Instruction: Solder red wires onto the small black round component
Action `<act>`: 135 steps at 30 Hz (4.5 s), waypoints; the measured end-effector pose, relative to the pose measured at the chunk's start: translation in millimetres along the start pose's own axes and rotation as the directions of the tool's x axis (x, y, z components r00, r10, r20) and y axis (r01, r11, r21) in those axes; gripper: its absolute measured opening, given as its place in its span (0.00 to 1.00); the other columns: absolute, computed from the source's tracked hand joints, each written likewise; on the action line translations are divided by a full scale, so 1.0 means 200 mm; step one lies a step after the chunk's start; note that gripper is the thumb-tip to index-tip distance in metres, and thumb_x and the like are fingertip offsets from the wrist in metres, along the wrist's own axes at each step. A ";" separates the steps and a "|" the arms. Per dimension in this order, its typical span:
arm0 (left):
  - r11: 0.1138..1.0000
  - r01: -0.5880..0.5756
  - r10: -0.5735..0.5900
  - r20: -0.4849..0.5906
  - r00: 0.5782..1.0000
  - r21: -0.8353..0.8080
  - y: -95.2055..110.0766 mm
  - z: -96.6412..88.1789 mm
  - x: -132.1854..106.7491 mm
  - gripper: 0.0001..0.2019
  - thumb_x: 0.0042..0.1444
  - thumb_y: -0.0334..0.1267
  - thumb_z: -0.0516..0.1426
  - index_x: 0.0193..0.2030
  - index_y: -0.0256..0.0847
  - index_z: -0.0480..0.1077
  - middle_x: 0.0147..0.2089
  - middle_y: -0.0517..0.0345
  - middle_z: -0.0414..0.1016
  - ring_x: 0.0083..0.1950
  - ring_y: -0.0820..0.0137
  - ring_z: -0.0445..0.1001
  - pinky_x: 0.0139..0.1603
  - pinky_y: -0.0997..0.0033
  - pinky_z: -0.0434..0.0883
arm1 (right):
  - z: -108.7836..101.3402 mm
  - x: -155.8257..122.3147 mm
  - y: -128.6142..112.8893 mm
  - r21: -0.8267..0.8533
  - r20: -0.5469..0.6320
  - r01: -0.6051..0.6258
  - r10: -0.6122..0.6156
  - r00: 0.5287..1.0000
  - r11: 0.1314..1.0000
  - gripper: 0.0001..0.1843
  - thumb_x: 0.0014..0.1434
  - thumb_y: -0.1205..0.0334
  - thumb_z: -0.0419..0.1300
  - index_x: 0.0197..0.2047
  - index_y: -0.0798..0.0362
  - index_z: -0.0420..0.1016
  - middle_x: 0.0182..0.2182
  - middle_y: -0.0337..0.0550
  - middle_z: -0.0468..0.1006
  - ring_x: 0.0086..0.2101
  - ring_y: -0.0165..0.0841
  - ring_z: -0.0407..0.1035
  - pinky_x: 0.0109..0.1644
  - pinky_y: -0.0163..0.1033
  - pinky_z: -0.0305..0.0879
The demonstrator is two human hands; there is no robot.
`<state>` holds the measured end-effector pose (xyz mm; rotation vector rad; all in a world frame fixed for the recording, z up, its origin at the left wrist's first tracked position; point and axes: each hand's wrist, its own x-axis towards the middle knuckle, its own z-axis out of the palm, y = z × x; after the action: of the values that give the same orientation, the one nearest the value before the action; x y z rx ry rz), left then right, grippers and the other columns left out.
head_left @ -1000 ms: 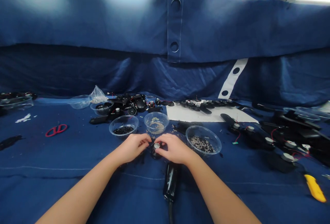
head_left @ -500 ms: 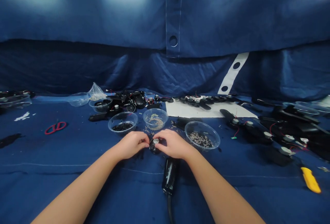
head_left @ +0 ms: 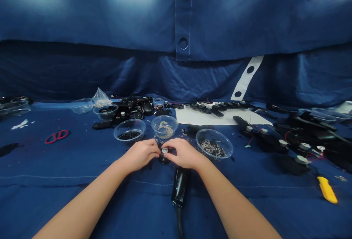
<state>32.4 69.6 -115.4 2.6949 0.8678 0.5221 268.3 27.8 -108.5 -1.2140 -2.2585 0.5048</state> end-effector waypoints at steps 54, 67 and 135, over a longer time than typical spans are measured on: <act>0.996 -0.087 0.087 -0.039 0.995 -0.003 -0.03 0.02 0.00 0.07 0.66 0.31 0.61 0.43 0.44 0.82 0.42 0.57 0.82 0.44 0.67 0.80 0.48 0.71 0.74 | 0.00 0.01 0.00 0.013 0.015 -0.018 0.018 1.000 1.000 0.17 0.62 0.60 0.64 0.54 0.49 0.80 0.51 0.44 0.83 0.53 0.42 0.74 0.62 0.50 0.70; 0.983 -0.155 0.166 -0.121 0.979 0.099 -0.05 0.05 0.00 0.07 0.63 0.31 0.64 0.42 0.45 0.84 0.39 0.58 0.82 0.40 0.69 0.81 0.43 0.72 0.76 | -0.01 0.01 -0.01 0.007 0.030 -0.036 0.036 0.999 0.999 0.17 0.62 0.60 0.64 0.54 0.49 0.80 0.51 0.44 0.83 0.53 0.42 0.74 0.61 0.49 0.69; 0.452 0.392 -0.714 -0.061 0.698 -0.801 0.11 0.04 0.08 0.17 0.45 0.49 0.63 0.34 0.36 0.76 0.30 0.57 0.75 0.30 0.71 0.71 0.30 0.73 0.67 | 0.10 0.04 -0.03 -0.373 -0.306 0.167 -0.291 0.906 0.913 0.09 0.63 0.59 0.68 0.45 0.52 0.76 0.40 0.45 0.82 0.43 0.41 0.72 0.47 0.47 0.68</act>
<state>58.7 61.0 -111.0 1.4137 1.2444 1.0013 248.6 30.0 -118.2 -1.0641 -2.1793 -0.1981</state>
